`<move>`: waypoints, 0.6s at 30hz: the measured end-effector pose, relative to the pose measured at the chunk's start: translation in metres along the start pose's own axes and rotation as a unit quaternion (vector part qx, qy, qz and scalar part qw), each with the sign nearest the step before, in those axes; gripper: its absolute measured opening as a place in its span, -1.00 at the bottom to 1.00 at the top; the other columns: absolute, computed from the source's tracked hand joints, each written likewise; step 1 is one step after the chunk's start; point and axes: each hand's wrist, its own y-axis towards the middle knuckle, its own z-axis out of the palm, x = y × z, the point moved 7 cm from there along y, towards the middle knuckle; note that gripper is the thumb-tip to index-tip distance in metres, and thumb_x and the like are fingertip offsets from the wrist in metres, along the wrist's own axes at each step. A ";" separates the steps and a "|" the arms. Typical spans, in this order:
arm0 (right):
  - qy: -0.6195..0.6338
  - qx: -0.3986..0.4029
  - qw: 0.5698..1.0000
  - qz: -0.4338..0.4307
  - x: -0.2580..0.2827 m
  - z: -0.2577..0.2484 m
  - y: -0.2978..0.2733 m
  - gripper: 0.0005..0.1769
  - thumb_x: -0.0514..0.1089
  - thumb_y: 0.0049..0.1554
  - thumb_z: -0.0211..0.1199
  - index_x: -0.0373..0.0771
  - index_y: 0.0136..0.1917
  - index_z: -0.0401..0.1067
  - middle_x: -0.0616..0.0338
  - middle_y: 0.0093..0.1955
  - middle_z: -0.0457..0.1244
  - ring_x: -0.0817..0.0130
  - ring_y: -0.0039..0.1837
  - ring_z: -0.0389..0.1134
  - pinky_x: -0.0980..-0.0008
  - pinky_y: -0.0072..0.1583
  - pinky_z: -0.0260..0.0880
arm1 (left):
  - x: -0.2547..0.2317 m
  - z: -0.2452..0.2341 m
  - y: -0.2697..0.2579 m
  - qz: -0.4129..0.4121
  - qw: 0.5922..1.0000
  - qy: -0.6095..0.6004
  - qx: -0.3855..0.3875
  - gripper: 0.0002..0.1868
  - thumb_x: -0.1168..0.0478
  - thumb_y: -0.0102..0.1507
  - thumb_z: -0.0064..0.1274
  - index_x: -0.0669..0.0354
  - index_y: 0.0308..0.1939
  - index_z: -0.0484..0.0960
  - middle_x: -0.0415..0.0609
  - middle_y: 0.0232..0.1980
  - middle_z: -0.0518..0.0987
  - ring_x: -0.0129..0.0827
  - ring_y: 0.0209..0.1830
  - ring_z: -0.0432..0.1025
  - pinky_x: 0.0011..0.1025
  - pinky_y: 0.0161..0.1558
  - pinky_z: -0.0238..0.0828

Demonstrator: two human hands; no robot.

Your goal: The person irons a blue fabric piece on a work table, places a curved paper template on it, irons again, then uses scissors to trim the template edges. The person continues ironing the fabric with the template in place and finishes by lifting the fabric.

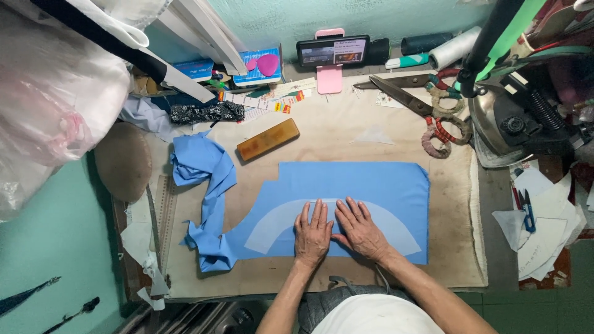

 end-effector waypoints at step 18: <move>-0.006 0.014 1.000 0.007 -0.001 0.000 0.002 -0.14 0.32 0.13 0.13 -0.27 0.49 0.17 -0.07 0.58 0.03 -0.09 0.61 -0.04 -0.05 0.54 -0.13 | 0.001 0.000 0.002 0.006 1.000 0.002 0.008 -0.43 0.00 0.38 -0.10 0.09 0.45 0.33 0.02 0.54 0.25 0.04 0.50 0.12 -0.11 0.30 0.06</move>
